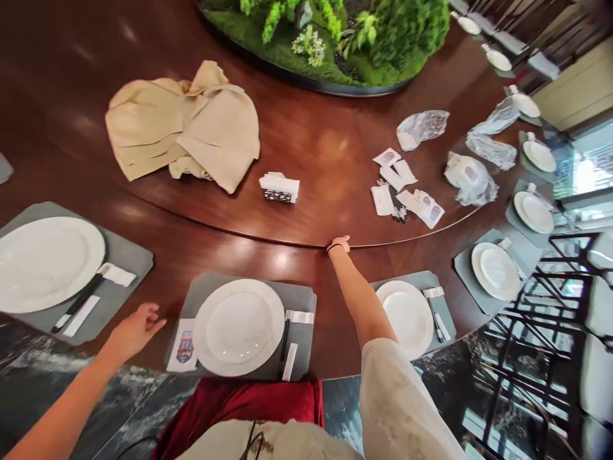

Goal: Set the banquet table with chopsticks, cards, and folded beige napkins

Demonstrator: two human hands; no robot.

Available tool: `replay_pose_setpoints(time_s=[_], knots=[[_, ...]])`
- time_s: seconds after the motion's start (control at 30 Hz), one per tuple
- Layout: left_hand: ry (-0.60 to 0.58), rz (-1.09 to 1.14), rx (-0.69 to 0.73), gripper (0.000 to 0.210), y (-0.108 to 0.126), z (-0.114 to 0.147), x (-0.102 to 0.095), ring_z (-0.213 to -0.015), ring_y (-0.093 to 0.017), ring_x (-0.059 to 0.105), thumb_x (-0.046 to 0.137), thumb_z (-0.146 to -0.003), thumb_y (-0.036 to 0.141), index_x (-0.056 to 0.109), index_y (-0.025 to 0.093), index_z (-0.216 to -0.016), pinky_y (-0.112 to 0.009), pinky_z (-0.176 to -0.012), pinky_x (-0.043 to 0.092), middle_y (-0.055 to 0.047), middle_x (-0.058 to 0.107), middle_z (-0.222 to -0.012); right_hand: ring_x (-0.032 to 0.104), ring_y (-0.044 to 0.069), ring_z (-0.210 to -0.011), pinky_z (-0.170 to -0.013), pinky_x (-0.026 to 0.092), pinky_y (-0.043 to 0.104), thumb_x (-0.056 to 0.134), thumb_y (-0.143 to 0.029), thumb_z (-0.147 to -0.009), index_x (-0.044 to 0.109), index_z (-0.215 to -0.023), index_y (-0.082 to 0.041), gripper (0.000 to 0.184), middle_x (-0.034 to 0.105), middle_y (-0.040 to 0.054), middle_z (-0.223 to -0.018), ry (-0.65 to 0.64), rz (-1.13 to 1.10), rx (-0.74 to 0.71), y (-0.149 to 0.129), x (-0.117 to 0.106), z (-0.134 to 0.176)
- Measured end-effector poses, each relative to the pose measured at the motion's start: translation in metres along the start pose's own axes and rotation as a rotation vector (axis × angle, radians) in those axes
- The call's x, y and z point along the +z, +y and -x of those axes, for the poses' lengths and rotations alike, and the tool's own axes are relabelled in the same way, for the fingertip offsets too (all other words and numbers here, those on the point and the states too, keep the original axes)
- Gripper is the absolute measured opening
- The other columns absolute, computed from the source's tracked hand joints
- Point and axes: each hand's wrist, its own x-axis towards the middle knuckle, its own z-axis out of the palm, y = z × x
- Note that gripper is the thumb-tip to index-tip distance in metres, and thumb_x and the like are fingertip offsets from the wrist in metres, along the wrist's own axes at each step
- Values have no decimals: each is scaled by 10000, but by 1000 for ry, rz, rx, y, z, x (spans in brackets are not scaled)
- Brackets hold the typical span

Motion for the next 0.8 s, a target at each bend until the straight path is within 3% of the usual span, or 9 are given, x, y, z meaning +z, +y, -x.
replay_pose_setpoints(time_s=[0.07,0.17,0.23,0.3,0.4,0.5,0.63,0.8], knots=[[48,6,35,354,23,-14,-41,-859,-171,629,496,-827,395,421,193,-1108,-293,-835,464,-56,668,-1004,561,288,-1163,-911,487,461,94,-522,-983,406,-1268,-128,577,557,217,-1219,228,45,7,2,13,-4],[199,102,57,351,52,-42,-95,-968,-161,589,500,-882,326,466,105,-1153,-347,-933,432,-67,641,-1090,597,305,-1123,-928,491,443,98,-565,-972,459,-1224,-78,657,583,249,-1180,547,66,-75,10,26,-22],[282,374,84,366,69,-68,-118,-985,-148,585,512,-902,330,477,60,-1146,-363,-936,437,-82,619,-1119,615,297,-1100,-924,496,427,90,-565,-972,503,-1187,-62,686,597,256,-1158,597,77,-126,13,31,-38],[325,472,66,379,87,-97,-130,-878,-96,614,413,-951,322,413,49,-1213,-329,-859,481,-90,612,-1108,615,288,-1105,-926,492,429,57,-547,-976,520,-1188,-51,711,590,262,-1178,582,90,-147,12,30,-51],[363,777,96,287,123,-139,-133,-786,-86,633,504,-902,246,478,69,-1125,-356,-821,510,-77,629,-1027,616,274,-1108,-897,501,421,28,-510,-983,517,-1215,-29,724,573,277,-1208,542,110,-157,7,23,-62],[327,851,171,219,167,-171,-129,-791,-112,637,567,-861,237,527,106,-1032,-401,-811,520,-43,616,-956,628,266,-1085,-881,512,399,75,-512,-988,548,-1184,-37,698,601,260,-1171,593,81,-143,0,15,-65],[316,716,309,167,218,-197,-127,-854,-145,604,597,-822,186,559,122,-972,-414,-847,503,-50,598,-959,650,262,-1042,-881,517,367,108,-526,-987,560,-1178,-49,685,624,232,-1142,634,61,-141,-9,7,-67],[400,501,483,249,276,-223,-112,-916,-186,550,642,-772,197,545,153,-996,-393,-856,486,-90,544,-1082,598,272,-1136,-906,474,342,19,-413,-1002,509,-1221,27,694,585,285,-1170,591,274,-153,-22,-14,-60]])
